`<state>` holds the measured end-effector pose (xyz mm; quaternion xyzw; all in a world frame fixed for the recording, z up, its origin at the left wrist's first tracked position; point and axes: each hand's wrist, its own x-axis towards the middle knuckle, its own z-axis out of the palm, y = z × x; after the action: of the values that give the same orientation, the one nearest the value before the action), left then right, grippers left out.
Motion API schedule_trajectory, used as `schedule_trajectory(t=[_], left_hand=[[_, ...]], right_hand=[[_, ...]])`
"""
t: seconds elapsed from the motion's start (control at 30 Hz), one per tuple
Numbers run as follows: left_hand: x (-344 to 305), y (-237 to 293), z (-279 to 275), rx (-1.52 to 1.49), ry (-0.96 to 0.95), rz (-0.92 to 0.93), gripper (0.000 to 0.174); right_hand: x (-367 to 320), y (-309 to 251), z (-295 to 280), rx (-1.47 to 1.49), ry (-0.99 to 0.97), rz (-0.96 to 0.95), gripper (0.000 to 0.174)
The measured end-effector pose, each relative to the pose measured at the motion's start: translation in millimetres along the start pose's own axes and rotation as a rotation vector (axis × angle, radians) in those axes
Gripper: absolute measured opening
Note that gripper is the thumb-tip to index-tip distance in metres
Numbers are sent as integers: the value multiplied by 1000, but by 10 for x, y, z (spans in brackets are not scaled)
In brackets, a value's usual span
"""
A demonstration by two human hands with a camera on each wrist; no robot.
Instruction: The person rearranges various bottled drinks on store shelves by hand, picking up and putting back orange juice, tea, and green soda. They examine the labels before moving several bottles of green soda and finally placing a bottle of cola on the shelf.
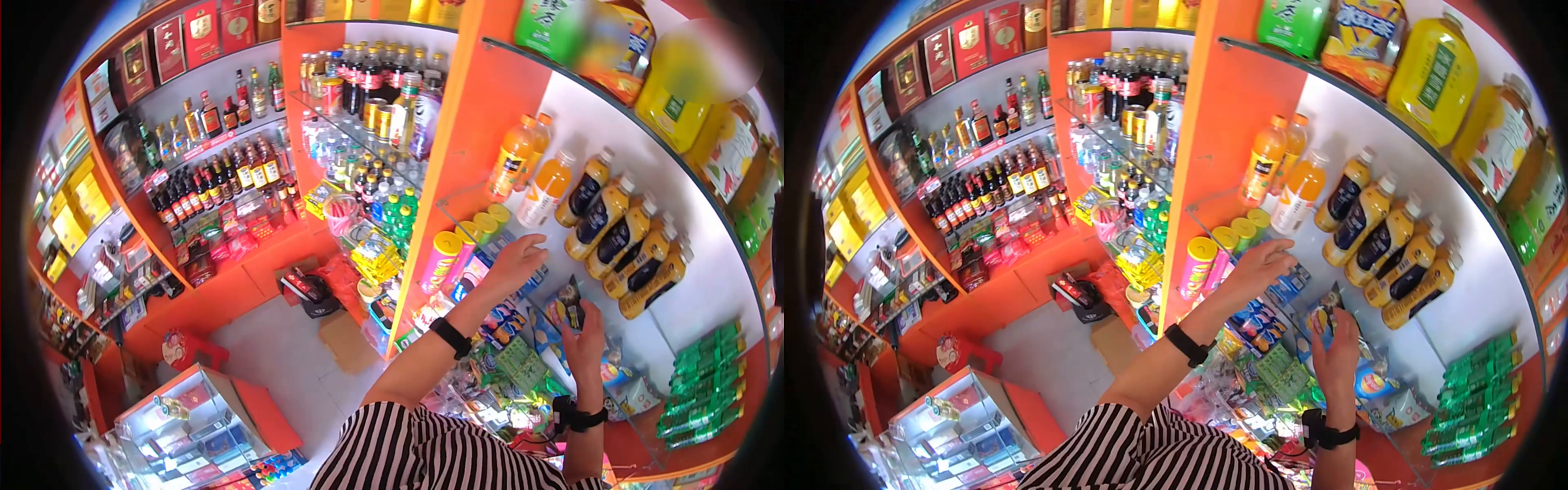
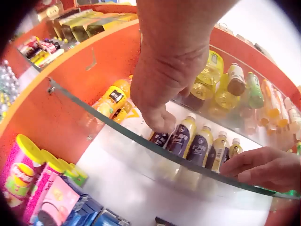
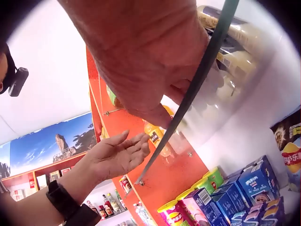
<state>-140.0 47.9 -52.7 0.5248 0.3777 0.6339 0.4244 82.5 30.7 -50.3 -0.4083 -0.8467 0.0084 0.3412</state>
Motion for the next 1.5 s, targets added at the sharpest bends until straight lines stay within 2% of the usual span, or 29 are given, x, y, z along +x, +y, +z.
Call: schedule_trajectory(t=[0.07,0.13,0.2,0.3,0.37,0.47,0.53,0.57,0.8,1.0,1.1,1.17,1.23,1.27,1.37,1.43,1.5], left_hand=[[-57,-7,-142,-62,143,-52,44],[-117,41,-271,-81,179,-103,43],[-122,-77,-414,-14,250,-73,41],[-112,-192,-548,75,260,-16,38],[-117,-204,-559,154,291,3,37],[-108,-196,-537,225,352,67,33],[-151,-32,-516,339,326,11,30],[-135,-61,-490,371,401,133,24],[38,-27,-433,470,364,121,23],[191,-101,-418,557,348,207,22],[269,-159,-439,645,351,147,24],[323,-273,-408,906,408,142,20],[313,-326,-384,976,448,286,14],[358,-395,-389,1036,411,234,8],[344,-374,-387,1064,390,245,18],[312,-292,-388,1043,416,336,23],[308,-254,-368,1028,396,257,22]], right_hand=[[62,-21,51,13,-53,-38,42],[102,-10,130,15,-101,19,40],[111,-48,118,40,-148,49,47],[69,-69,107,-85,-176,-85,57],[85,-137,103,-151,-251,-13,69],[79,-138,127,-229,-265,-43,73],[80,-132,143,-234,-262,-44,72],[78,-132,148,-238,-263,-39,73],[76,-172,167,-320,-262,-24,69],[95,-243,159,-328,-265,2,64],[99,-207,203,-338,-258,6,63],[87,-214,180,-328,-219,-57,59],[120,-278,139,-277,-226,-39,59],[106,-223,173,-274,-206,-33,60],[91,-186,183,-317,-175,-52,50],[91,-196,181,-324,-184,-20,45],[61,-135,213,-321,-167,10,46]])
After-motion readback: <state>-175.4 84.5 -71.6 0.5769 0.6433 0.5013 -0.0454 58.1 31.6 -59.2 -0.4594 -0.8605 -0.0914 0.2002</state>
